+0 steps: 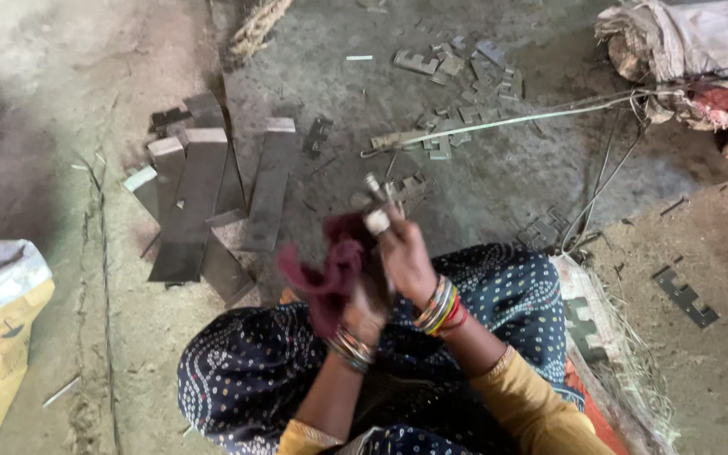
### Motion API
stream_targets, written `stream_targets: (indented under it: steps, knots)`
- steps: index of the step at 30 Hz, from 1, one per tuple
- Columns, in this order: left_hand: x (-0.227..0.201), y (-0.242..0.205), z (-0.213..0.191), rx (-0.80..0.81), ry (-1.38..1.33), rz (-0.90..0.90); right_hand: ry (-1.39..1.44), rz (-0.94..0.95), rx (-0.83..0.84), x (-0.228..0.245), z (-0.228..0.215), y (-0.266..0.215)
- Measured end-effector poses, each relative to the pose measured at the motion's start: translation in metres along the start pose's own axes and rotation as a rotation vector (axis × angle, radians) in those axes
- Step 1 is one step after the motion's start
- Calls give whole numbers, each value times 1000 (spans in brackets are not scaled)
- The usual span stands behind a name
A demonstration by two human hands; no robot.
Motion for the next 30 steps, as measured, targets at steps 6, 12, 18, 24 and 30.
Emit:
stream_targets:
  steps: [6, 12, 18, 24, 30]
  knots:
    - [-6, 4, 49, -110, 202, 369, 658, -299, 21, 6, -24, -13]
    - [-2, -1, 92, -325, 466, 504, 183, -341, 3, 47, -14, -58]
    - [66, -12, 75, -285, 802, 307, -405, -628, 310, 50, -1, -43]
    - [70, -13, 84, -491, 831, 147, 244, -177, 61, 15, -6, -40]
    - [50, 2, 84, -414, 809, 257, -102, -624, 188, 23, 0, -59]
Point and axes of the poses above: each hand's wrist, its own y-axis towards the middle knuckle, its own z-axis out of the palm, x = y × z, the point moved 1 cm from there along y, towards the middle knuckle, and after that the axes turned 9 degrees about -z, right-handed, at the moved point
